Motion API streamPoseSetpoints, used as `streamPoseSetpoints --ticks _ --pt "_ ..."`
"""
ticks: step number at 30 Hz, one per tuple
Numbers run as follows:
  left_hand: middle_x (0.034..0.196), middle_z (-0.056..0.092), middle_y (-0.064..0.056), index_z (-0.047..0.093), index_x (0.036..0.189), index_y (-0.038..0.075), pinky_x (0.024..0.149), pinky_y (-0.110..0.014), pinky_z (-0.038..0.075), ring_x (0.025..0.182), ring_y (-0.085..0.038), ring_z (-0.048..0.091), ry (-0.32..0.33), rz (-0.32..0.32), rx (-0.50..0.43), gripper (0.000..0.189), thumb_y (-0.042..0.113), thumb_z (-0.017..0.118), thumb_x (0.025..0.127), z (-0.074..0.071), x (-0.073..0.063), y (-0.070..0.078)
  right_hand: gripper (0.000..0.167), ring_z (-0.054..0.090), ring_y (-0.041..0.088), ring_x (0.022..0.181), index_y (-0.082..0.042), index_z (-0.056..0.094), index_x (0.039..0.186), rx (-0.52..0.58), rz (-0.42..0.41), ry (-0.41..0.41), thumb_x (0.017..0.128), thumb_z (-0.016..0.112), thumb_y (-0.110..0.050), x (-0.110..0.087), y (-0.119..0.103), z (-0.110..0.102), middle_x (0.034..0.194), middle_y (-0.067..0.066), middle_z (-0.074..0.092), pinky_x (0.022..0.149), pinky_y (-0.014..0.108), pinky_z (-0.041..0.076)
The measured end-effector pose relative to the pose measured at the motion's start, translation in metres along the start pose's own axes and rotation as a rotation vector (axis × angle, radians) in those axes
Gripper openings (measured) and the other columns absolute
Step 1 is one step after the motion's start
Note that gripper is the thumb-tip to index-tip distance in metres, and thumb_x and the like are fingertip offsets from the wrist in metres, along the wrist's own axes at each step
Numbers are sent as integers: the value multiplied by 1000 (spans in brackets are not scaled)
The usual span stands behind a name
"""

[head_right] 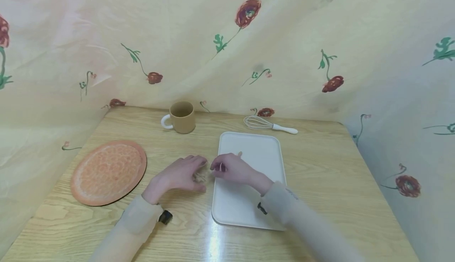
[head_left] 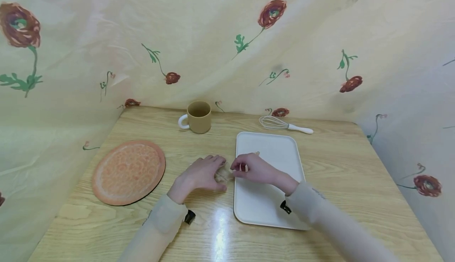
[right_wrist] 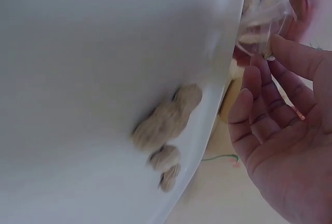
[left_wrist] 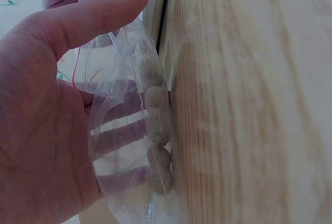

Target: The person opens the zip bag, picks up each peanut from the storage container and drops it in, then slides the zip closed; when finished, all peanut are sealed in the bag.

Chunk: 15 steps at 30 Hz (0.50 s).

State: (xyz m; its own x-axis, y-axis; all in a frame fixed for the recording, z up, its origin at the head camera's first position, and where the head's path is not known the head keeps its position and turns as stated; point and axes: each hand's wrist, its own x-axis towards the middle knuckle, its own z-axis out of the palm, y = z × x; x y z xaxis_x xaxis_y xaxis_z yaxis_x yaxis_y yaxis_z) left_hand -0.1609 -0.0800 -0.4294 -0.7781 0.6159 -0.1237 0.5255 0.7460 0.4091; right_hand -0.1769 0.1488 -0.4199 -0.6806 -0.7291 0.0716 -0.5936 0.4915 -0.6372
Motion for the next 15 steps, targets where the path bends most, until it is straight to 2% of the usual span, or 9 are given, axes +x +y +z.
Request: streamPoseSetpoints --ticks 6,15 --pt "137 54 -2 48 142 12 99 -52 43 126 -25 49 12 13 -5 79 52 77 80 0 0 -1 8 56 7 70 -4 74 97 -27 1 -18 89 73 -6 8 -14 7 82 -4 67 63 23 48" --pt "137 54 -1 49 140 13 99 -51 43 126 -24 49 19 13 -23 77 51 77 80 0 -1 -1 10 56 7 70 -4 74 100 -10 12 -22 91 72 -6 12 -19 12 86 -1 70 62 23 48"
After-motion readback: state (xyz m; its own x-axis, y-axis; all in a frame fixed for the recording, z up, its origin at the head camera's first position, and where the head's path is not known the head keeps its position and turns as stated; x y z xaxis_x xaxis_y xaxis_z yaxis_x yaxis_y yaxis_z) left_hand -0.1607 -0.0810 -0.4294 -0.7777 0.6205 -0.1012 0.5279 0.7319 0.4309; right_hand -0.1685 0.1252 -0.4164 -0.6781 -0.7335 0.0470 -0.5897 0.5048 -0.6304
